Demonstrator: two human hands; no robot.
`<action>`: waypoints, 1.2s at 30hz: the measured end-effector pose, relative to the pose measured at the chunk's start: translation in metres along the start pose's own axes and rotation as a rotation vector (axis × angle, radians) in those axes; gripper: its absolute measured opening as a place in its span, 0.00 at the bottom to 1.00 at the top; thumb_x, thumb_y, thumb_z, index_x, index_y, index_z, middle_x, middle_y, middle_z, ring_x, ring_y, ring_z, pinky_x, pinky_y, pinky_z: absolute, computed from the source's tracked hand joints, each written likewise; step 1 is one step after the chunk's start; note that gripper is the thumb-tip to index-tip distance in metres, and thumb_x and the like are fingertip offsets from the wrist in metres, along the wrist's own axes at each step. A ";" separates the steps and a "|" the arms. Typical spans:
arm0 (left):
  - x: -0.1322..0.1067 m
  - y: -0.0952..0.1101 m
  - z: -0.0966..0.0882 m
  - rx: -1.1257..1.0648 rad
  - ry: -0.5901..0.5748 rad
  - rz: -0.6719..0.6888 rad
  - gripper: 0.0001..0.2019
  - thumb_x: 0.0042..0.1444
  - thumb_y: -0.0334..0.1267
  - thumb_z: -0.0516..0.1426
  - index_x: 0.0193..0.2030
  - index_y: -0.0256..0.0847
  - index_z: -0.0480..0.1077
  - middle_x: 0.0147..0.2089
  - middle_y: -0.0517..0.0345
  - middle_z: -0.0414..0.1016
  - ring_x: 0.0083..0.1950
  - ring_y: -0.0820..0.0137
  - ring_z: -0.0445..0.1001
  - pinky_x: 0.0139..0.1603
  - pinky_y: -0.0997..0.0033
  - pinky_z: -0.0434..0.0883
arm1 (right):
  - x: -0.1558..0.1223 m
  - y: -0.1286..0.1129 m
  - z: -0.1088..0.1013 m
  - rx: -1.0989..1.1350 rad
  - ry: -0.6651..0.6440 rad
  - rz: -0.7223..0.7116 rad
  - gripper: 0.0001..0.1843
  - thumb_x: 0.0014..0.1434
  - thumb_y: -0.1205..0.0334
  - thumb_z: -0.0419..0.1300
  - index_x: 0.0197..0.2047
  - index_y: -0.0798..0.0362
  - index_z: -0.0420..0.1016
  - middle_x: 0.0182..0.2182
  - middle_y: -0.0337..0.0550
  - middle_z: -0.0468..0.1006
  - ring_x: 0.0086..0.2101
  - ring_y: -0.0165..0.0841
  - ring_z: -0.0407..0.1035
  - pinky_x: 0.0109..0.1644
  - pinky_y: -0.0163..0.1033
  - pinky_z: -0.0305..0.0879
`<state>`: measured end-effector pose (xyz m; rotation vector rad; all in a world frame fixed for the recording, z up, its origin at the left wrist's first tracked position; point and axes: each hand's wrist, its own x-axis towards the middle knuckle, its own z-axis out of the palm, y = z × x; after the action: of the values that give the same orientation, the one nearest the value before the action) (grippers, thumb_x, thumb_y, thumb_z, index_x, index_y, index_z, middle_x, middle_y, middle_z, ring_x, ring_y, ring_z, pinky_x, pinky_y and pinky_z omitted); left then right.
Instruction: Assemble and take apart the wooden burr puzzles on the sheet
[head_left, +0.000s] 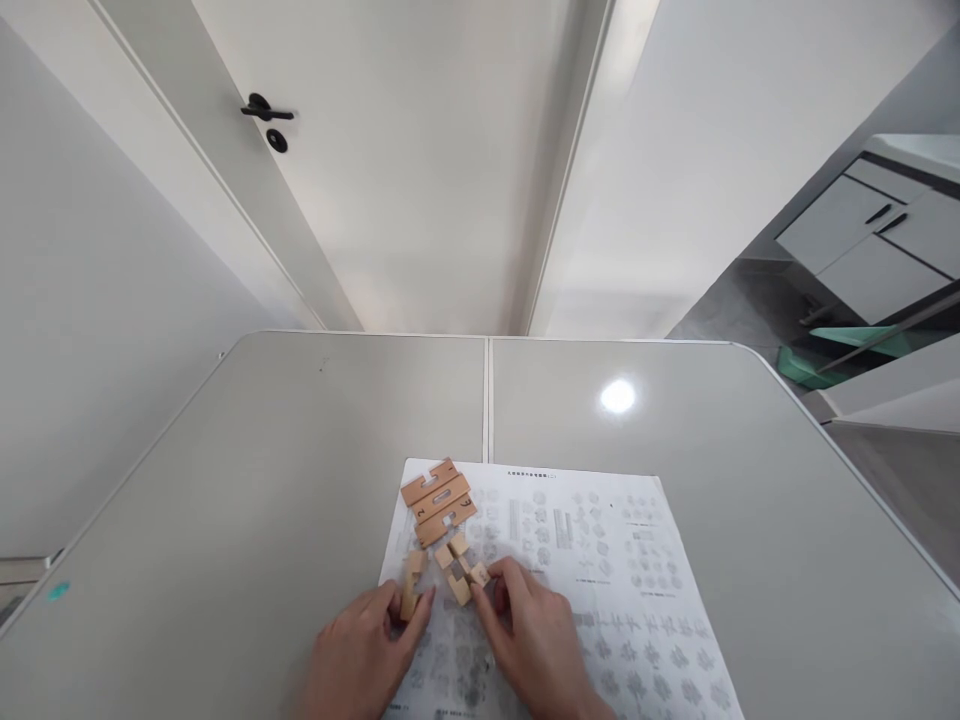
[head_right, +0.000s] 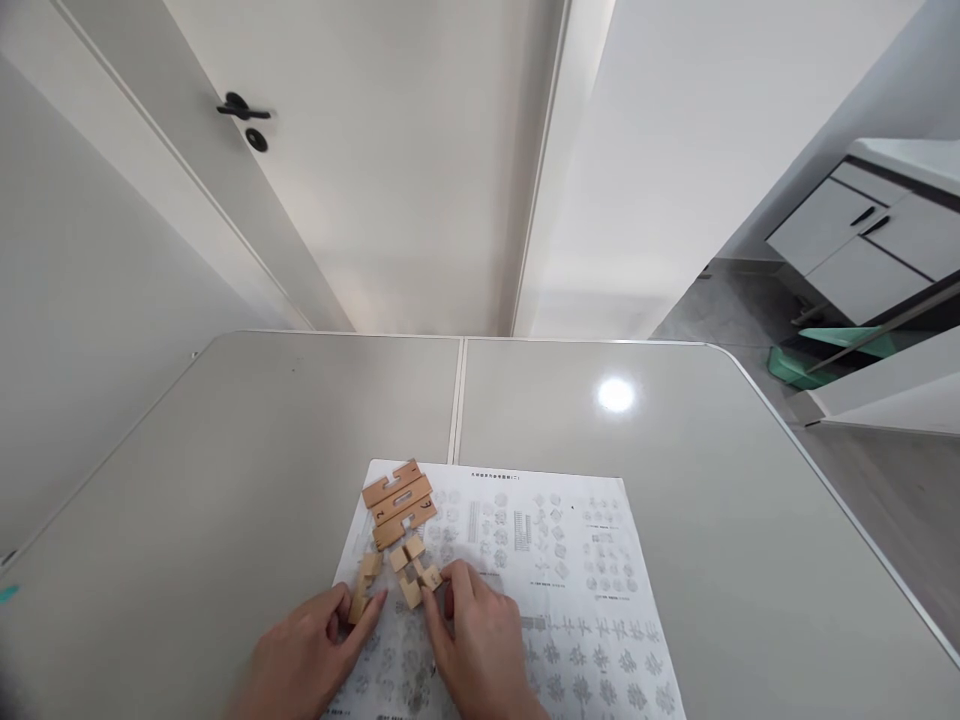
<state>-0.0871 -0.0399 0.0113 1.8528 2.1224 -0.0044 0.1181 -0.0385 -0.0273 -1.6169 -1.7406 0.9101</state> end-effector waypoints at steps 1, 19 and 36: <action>0.001 -0.001 -0.002 -0.004 -0.020 0.020 0.23 0.66 0.55 0.53 0.24 0.45 0.61 0.24 0.62 0.73 0.25 0.67 0.72 0.30 0.72 0.59 | 0.000 -0.002 0.003 -0.018 -0.014 -0.014 0.12 0.73 0.51 0.57 0.39 0.47 0.70 0.27 0.40 0.79 0.24 0.37 0.73 0.29 0.38 0.52; 0.063 -0.048 -0.024 -0.555 0.164 0.144 0.20 0.63 0.52 0.56 0.25 0.42 0.66 0.23 0.65 0.64 0.25 0.73 0.62 0.27 0.75 0.62 | 0.013 0.016 -0.055 0.196 -0.186 0.080 0.15 0.74 0.51 0.54 0.41 0.48 0.76 0.27 0.39 0.76 0.27 0.37 0.69 0.33 0.39 0.61; 0.165 -0.034 -0.018 -0.732 0.304 0.172 0.20 0.63 0.52 0.56 0.25 0.42 0.62 0.24 0.67 0.55 0.25 0.75 0.55 0.26 0.74 0.56 | 0.061 0.076 -0.080 0.197 0.107 0.139 0.21 0.71 0.41 0.55 0.40 0.50 0.76 0.24 0.36 0.65 0.25 0.33 0.58 0.29 0.36 0.57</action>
<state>-0.1418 0.1177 -0.0186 1.6216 1.7607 1.0043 0.2221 0.0314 -0.0429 -1.6393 -1.4334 1.0068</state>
